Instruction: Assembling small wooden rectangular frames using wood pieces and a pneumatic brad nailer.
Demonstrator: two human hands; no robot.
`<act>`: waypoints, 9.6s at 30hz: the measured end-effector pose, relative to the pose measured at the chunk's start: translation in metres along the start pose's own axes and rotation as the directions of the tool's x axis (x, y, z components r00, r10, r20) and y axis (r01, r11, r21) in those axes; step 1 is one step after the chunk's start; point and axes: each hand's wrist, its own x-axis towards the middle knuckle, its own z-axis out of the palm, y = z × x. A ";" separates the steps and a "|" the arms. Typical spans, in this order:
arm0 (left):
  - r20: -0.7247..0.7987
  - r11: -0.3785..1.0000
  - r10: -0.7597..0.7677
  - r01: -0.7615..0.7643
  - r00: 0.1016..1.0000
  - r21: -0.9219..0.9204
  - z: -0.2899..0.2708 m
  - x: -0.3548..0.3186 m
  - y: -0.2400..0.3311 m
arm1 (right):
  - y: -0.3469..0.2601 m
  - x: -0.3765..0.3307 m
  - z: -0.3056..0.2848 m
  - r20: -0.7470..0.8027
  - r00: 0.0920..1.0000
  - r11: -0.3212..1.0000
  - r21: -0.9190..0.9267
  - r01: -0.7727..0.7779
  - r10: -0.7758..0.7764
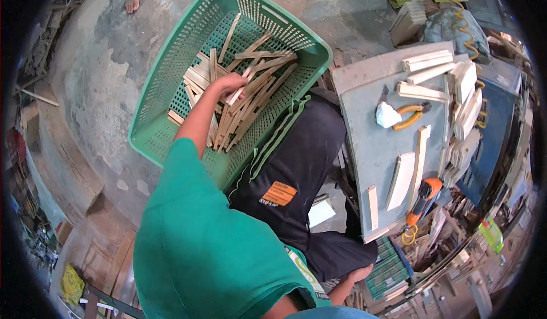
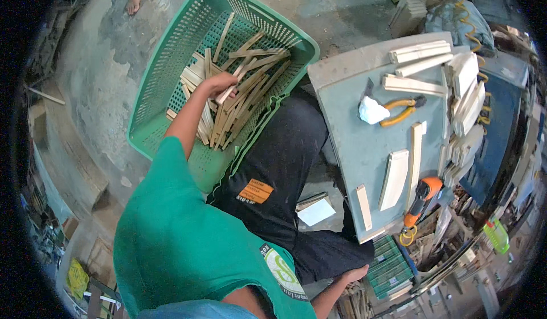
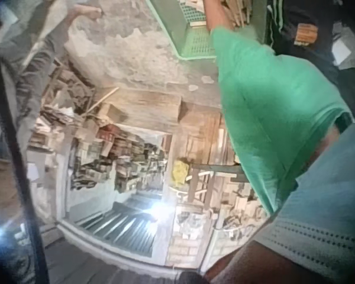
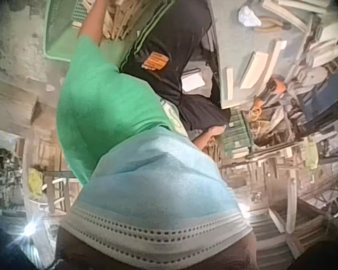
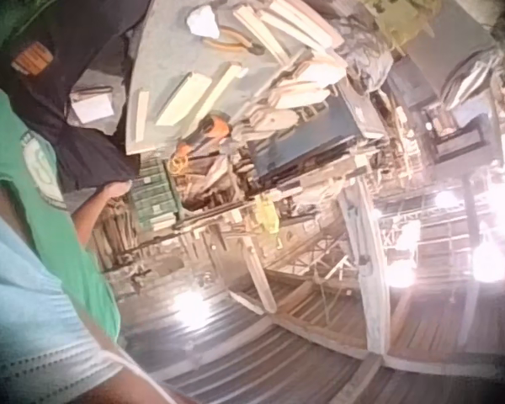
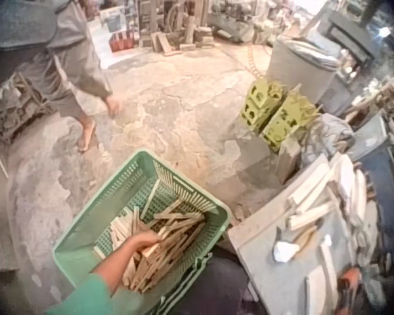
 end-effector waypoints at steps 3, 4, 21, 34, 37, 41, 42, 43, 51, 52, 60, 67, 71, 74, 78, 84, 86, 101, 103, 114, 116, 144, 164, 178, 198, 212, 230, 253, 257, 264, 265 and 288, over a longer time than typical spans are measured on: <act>0.141 0.962 0.149 -0.111 0.979 -0.249 0.007 -0.062 -0.009 | 0.000 -0.006 0.004 0.004 0.999 0.999 0.013 0.045 -0.045; 0.162 0.908 0.264 -0.189 0.951 -0.373 0.012 -0.087 -0.007 | -0.001 -0.008 -0.001 0.019 0.984 0.958 -0.228 0.174 -0.174; 0.587 0.606 0.761 -0.628 0.277 -0.488 0.252 -0.348 0.043 | -0.225 -0.251 0.155 0.467 0.174 0.447 0.576 0.684 -0.867; 0.604 0.666 0.632 -0.739 0.485 -0.103 0.364 -0.363 0.007 | -0.107 -0.198 0.101 0.734 0.413 0.795 0.605 -0.037 -0.539; 0.600 0.556 0.674 -0.831 0.431 -0.028 0.376 -0.379 0.015 | -0.093 -0.203 0.087 0.744 0.445 0.812 0.581 -0.059 -0.500; 0.633 0.600 0.601 -0.799 0.489 0.048 0.390 -0.379 0.008 | -0.091 -0.201 0.072 0.739 0.482 0.865 0.493 0.091 -0.471; 0.639 0.602 0.591 -0.796 0.492 0.055 0.393 -0.378 0.008 | -0.090 -0.200 0.070 0.736 0.490 0.866 0.494 0.083 -0.467; 0.628 0.616 0.579 -0.783 0.521 0.081 0.393 -0.379 0.008 | -0.089 -0.200 0.068 0.746 0.474 0.871 0.482 0.100 -0.467; 0.561 0.742 0.492 -0.658 0.666 0.129 0.382 -0.363 0.008 | -0.085 -0.201 0.041 0.749 0.278 0.799 0.570 0.192 -0.601; 0.554 0.739 0.504 -0.663 0.662 0.120 0.379 -0.359 0.007 | -0.080 -0.201 0.038 0.729 0.253 0.771 0.589 0.241 -0.636; 0.618 0.818 0.462 -0.574 0.637 -0.020 0.368 -0.331 -0.003 | -0.077 -0.198 0.039 0.621 0.178 0.608 0.597 0.524 -0.763; 0.564 0.794 0.516 -0.607 0.645 -0.033 0.353 -0.336 0.005 | -0.078 -0.196 0.061 0.630 0.122 0.587 0.613 0.529 -0.767; 0.474 0.677 0.658 -0.736 0.585 -0.031 0.354 -0.328 0.004 | -0.101 -0.198 0.068 0.679 0.175 0.626 0.505 0.594 -0.713; 0.370 0.494 0.791 -0.866 0.487 0.083 0.361 -0.323 0.006 | -0.128 -0.216 0.085 0.633 0.457 0.705 0.206 0.678 -0.625; 0.144 0.367 0.901 -0.895 0.410 0.255 0.354 -0.330 0.020 | -0.166 -0.204 0.125 0.500 0.312 0.399 0.075 0.914 -0.808; -0.132 0.246 0.967 -0.938 0.219 0.246 0.285 -0.312 0.041 | -0.231 -0.155 0.197 0.495 0.071 0.115 0.059 0.992 -0.866; -0.202 0.249 0.958 -0.941 0.205 0.227 0.242 -0.288 0.045 | -0.258 -0.140 0.218 0.509 0.022 0.029 0.006 1.000 -0.860; -0.515 0.720 0.523 -0.029 0.679 0.694 0.077 -0.017 -0.114 | -0.280 -0.155 0.242 0.562 0.091 0.135 0.037 0.990 -0.822; -0.453 0.572 0.709 -0.064 0.541 0.818 0.086 -0.003 -0.107 | -0.266 -0.154 0.212 0.644 0.078 0.172 0.085 0.981 -0.761; -0.366 0.684 0.524 -0.124 0.770 0.719 0.068 0.049 -0.076 | -0.169 -0.200 0.169 0.899 0.199 0.479 0.013 0.878 -0.390; -0.135 0.912 0.313 -0.257 0.940 0.320 0.048 0.043 -0.078 | -0.158 -0.192 0.163 0.881 0.259 0.525 -0.014 0.851 -0.396; -0.110 0.550 0.645 -0.559 0.757 -0.621 0.059 -0.096 -0.035 | -0.075 -0.111 0.065 0.502 0.569 0.521 -0.249 0.816 -0.651; 0.289 0.511 0.859 -0.668 0.423 -0.541 0.314 -0.344 -0.020 | -0.181 -0.254 0.171 0.677 0.382 0.777 0.532 0.336 -0.629; 0.590 0.544 0.662 -0.838 0.462 0.045 0.384 -0.383 0.008 | -0.087 -0.204 0.078 0.689 0.452 0.788 0.614 0.051 -0.567; 0.571 0.686 0.586 -0.727 0.575 0.029 0.373 -0.346 0.001 | -0.064 -0.186 0.051 0.528 0.106 0.489 0.667 0.562 -0.842; 0.391 0.678 0.714 -0.713 0.580 -0.180 0.325 -0.349 -0.004 | -0.102 -0.228 0.105 0.755 0.221 0.777 0.629 0.021 -0.617; -0.538 0.723 0.553 -0.044 0.636 0.690 -0.047 -0.094 -0.059 | -0.111 -0.226 0.179 0.895 0.365 0.948 0.156 0.277 -0.254; -0.241 0.523 0.558 -0.111 0.794 0.845 0.114 0.081 0.021 | -0.123 -0.199 0.183 0.827 0.562 0.980 -0.112 0.165 0.000; -0.285 0.621 0.543 -0.148 0.790 0.770 0.105 0.043 0.029 | -0.134 -0.202 0.191 0.821 0.550 0.965 0.006 0.262 -0.155; -0.290 0.756 0.642 -0.649 0.709 0.087 0.083 -0.228 0.061 | -0.216 -0.257 0.233 0.674 0.130 0.550 0.459 0.698 -0.727; -0.262 0.681 0.713 -0.731 0.650 0.037 0.086 -0.268 0.061 | -0.222 -0.267 0.240 0.614 0.049 0.465 0.539 0.702 -0.787; 0.301 0.564 0.825 -0.664 0.479 -0.491 0.385 -0.385 0.002 | -0.102 -0.255 0.093 0.447 0.519 0.684 0.511 0.521 -0.729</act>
